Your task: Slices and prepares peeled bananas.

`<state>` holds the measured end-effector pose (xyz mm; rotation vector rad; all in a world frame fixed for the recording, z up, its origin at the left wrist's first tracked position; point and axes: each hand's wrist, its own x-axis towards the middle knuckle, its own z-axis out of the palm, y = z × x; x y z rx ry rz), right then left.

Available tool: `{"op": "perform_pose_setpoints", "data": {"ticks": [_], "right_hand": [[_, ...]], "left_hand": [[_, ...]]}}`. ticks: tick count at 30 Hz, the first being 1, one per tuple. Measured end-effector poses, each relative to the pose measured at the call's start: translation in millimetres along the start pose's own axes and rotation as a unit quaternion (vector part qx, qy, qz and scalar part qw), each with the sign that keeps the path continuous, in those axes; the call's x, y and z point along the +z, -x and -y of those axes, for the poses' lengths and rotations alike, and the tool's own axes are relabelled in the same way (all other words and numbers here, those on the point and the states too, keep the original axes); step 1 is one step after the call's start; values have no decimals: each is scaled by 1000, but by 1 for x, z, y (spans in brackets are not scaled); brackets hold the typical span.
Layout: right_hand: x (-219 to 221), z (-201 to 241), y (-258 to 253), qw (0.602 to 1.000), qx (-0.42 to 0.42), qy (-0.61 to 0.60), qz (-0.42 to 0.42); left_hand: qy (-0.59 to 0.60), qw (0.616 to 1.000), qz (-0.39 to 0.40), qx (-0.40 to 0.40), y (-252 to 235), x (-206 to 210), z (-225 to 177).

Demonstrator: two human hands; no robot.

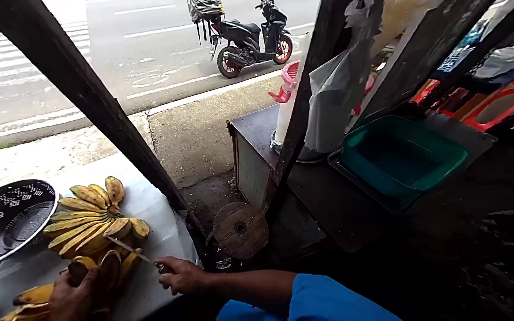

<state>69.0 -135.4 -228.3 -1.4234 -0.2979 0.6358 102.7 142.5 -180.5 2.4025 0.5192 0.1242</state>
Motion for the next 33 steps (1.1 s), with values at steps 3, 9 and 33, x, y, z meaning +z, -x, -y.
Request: {"op": "perform_pose_setpoints", "data": {"ticks": [3,9,33], "right_hand": [[-14,3,20,998,48,-19,-35],[-23,-22,19,993,69,-54,-77],[-35,35,-59,952,-31,304,-7]], "left_hand": [[16,999,-42,19,8,-1,-7],[52,992,-102,-44,2,14,-1],[316,949,9,-11,-39,19,-39]]}}
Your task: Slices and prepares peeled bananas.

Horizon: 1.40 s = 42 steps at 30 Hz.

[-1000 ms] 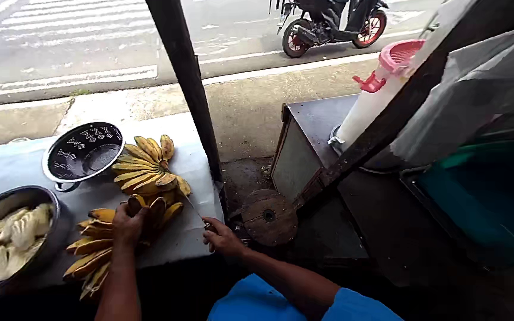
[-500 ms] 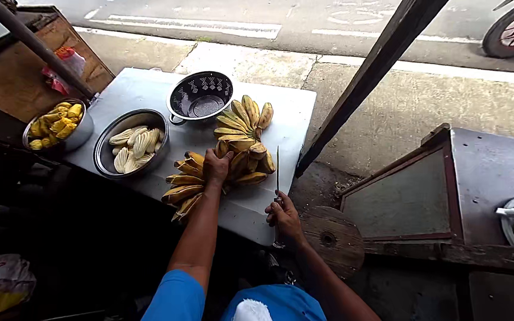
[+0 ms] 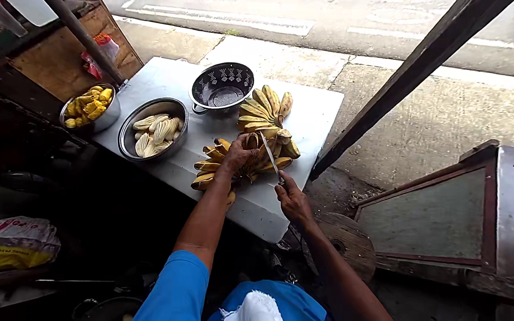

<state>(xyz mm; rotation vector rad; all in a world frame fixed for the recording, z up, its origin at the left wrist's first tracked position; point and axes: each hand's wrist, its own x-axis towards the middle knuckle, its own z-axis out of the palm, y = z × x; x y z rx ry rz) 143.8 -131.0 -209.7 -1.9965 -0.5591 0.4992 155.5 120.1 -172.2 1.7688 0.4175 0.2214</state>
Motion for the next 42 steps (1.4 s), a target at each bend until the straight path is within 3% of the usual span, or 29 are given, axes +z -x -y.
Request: {"op": "perform_pose_setpoints", "data": {"ticks": [5,11,13,16,19,24,27,33,39,42], "right_hand": [[0,12,-8,992,-44,113,-22],[11,23,-26,979,-78,185,-26],[15,31,-45,988,-73,139,-7],[29,36,-70,997,-24,-64,36],[50,35,-70,937,13,-338,91],[78,28,-76,853,11,-520,49],[83,32,-80,825,15,-564,35],[84,36,-77,821,6,-571,23],[79,42,-75,830,34,-556,1],[69,46,-68,834,66,-548,-20]], "left_hand": [[8,999,40,6,2,-8,-1],[-8,1000,-8,5,8,-5,-2],[-2,1000,-10,2,13,-6,-4],[-2,1000,-3,-6,18,-8,-5],[3,1000,-29,4,21,-8,-8],[45,996,-73,13,56,3,-3],[90,993,-76,32,54,-6,8],[-74,989,-123,-33,40,8,-5],[-194,980,-13,42,72,-14,-11],[-220,969,-8,114,78,-10,0]]}}
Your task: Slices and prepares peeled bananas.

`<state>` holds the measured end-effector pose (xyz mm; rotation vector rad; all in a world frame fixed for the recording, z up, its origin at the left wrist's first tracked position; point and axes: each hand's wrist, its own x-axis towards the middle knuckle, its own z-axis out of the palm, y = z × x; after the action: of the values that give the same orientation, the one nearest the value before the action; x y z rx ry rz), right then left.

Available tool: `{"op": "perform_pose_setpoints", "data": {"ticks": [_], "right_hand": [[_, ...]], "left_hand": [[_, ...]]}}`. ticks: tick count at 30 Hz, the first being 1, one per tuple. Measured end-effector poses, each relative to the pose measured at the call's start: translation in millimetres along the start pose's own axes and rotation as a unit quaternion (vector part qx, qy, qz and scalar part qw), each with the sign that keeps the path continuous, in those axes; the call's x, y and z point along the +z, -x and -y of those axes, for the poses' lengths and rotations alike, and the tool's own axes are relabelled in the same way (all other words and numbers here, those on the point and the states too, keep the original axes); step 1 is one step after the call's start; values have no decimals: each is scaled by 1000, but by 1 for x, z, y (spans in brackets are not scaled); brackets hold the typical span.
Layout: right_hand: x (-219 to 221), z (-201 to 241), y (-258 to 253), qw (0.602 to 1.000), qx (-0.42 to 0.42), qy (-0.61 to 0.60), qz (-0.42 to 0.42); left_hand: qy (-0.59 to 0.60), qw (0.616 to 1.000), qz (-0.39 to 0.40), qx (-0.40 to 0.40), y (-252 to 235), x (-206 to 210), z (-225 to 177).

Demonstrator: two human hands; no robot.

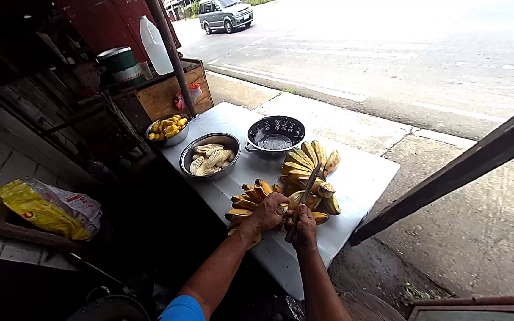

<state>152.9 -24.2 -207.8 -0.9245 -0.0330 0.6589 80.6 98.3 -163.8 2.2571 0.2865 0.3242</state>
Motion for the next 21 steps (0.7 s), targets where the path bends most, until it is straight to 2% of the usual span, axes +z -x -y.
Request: {"op": "perform_pose_setpoints", "data": {"ticks": [2,6,9,13,16,19,21], "right_hand": [[-1,3,10,1000,-19,6,-8],[-7,-4,23,993,-82,51,66],[-8,-7,17,979,-91,162,83],[-12,-6,7,934,-88,332,95],[-12,-2,24,943,-75,311,87],[-14,4,48,964,-60,236,108],[-14,5,63,972,-56,185,130]], "left_hand": [[7,999,-20,-30,4,1,0],[132,987,-34,-83,3,-5,2],[169,982,-10,-86,0,-9,6],[168,982,3,-90,4,-10,7],[189,979,20,-71,24,-7,-1],[214,975,-19,-53,62,5,-6],[281,957,-48,-63,89,15,-11]]}}
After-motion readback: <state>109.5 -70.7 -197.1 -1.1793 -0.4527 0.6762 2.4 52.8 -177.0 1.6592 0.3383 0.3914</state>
